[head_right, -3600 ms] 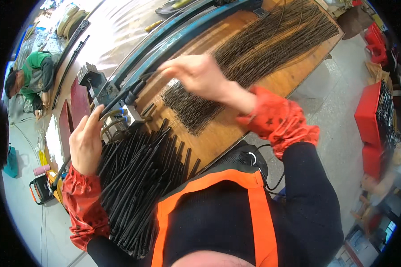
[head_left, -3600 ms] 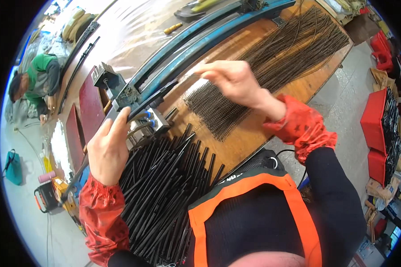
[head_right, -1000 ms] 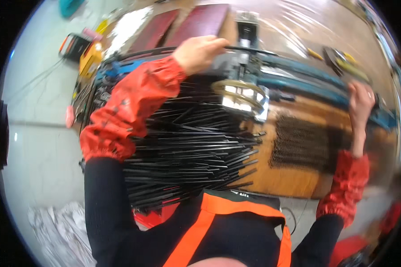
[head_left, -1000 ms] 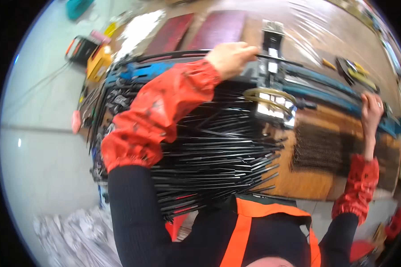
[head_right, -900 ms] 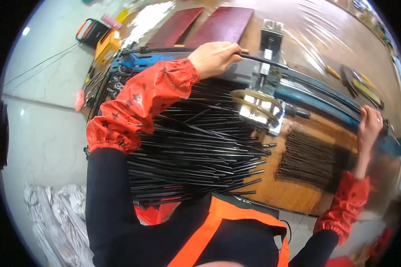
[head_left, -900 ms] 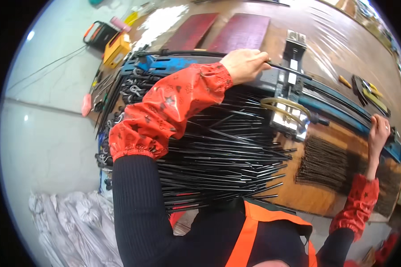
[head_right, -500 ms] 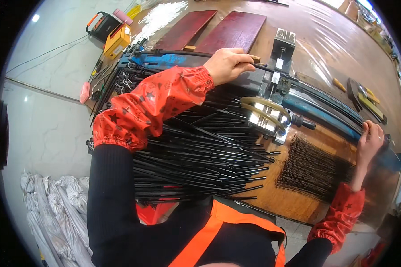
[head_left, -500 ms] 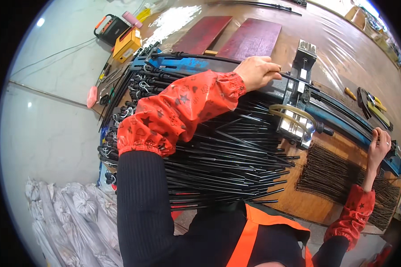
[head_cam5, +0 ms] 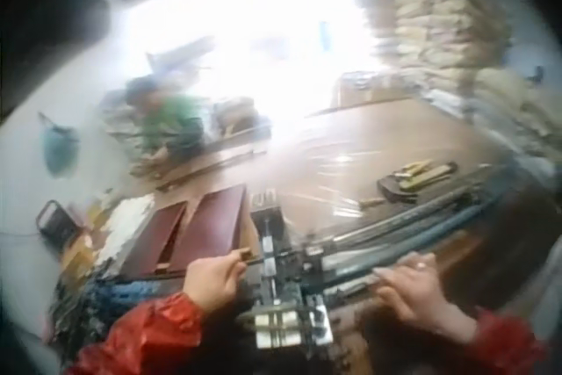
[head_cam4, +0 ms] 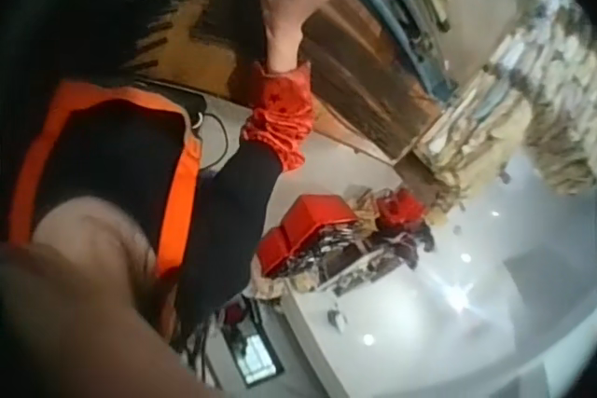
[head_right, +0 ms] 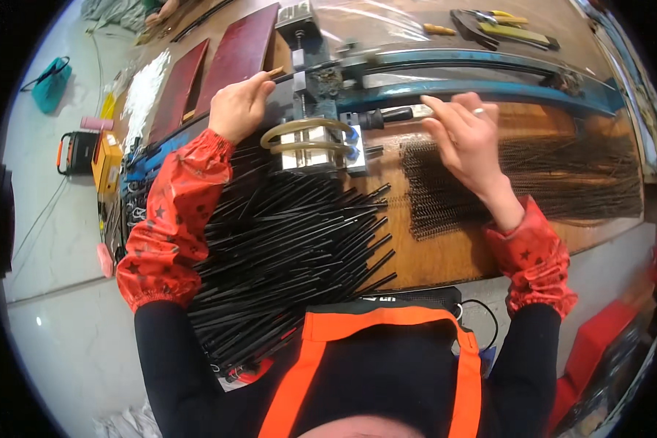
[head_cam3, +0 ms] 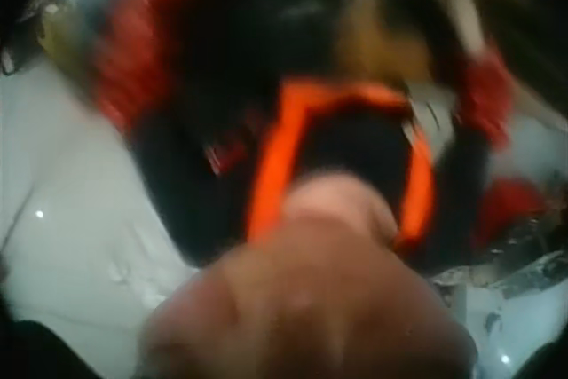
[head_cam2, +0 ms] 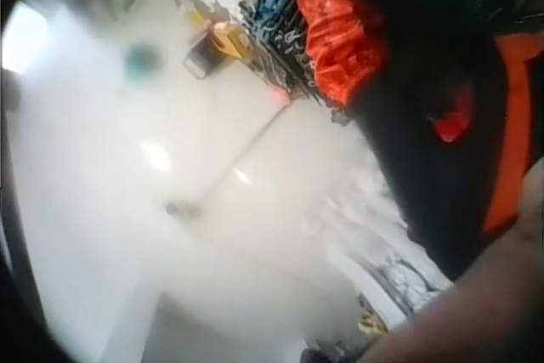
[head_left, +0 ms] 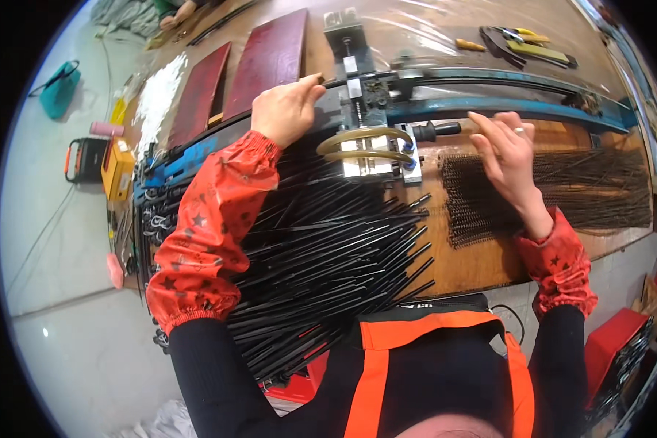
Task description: The person assembles umbrella ribs by picking up thin black rods and inserting them into a specialized clamping and tensioning machine on a workbench. They operate the machine lever by hand to secure the components and then place the assembled rib onto a stack on the left.
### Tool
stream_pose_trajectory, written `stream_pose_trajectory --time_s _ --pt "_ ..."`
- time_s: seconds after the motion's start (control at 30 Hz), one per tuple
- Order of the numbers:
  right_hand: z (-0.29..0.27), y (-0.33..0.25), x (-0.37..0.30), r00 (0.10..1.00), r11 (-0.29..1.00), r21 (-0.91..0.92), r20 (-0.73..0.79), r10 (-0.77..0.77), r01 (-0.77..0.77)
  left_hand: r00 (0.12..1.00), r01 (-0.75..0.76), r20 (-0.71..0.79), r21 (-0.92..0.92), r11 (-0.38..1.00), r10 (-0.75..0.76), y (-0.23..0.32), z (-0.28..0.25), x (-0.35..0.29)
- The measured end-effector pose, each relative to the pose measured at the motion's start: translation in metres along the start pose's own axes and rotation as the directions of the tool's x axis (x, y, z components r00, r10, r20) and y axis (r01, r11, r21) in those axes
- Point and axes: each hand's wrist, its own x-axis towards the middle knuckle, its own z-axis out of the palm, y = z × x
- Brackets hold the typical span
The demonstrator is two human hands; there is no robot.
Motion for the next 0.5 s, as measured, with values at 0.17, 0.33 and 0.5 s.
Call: stream_pose_trajectory --time_s 0.17,0.33,0.5 --pt "0.032 -0.004 0.005 0.994 0.956 0.281 0.086 0.068 -0.09 0.999 -0.022 -0.032 -0.017 1.0 0.021 0.007 -0.002 0.002" --pt "0.041 -0.009 0.001 0.992 0.898 0.421 0.043 0.121 -0.128 0.955 -0.162 -0.242 0.069 0.984 0.174 -0.005 0.013 -0.005" --pt "0.033 0.01 -0.007 0.984 0.993 0.047 0.146 0.099 -0.107 0.933 -0.318 -0.17 0.029 0.948 0.318 0.013 0.015 0.014"
